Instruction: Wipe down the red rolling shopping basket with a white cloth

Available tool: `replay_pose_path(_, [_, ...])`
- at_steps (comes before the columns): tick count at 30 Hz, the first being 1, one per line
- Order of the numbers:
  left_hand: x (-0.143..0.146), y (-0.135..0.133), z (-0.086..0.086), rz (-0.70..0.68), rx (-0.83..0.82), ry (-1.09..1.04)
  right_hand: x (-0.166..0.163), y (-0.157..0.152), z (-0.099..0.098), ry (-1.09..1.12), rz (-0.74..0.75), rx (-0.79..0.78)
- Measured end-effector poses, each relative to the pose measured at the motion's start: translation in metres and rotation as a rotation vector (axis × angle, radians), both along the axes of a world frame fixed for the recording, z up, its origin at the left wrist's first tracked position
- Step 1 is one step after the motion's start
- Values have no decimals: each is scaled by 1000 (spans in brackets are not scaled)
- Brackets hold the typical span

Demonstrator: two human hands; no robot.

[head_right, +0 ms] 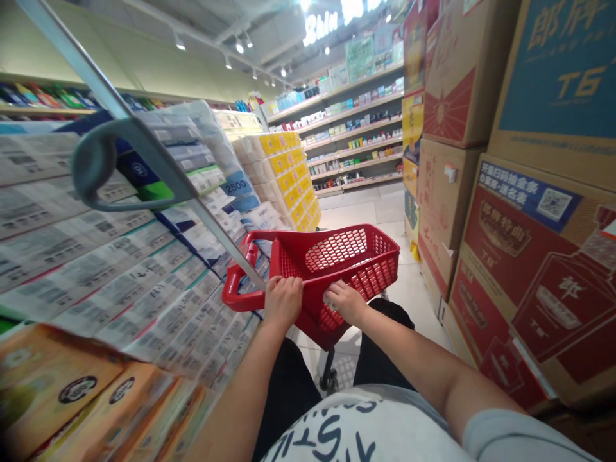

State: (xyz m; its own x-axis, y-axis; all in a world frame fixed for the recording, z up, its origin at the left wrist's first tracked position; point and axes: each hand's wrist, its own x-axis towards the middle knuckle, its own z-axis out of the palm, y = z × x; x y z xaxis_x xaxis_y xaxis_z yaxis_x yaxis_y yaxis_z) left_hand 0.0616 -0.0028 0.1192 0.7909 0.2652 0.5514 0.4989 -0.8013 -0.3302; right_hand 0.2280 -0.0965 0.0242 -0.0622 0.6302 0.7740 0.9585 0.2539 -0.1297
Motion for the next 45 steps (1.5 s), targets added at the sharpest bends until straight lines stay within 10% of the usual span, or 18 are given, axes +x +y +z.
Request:
replay_pose_path(21, [0,-2,-1,-16,-58,-10,16,-9,-12,129,-107,-60])
replay_pose_path(29, [0,-2,1,-3,-40,4,21,-6,23,211,-112,80])
replay_pose_path(45, [0,-5,0,-16,-55,-6,32,-10,-11,233,-175,-25])
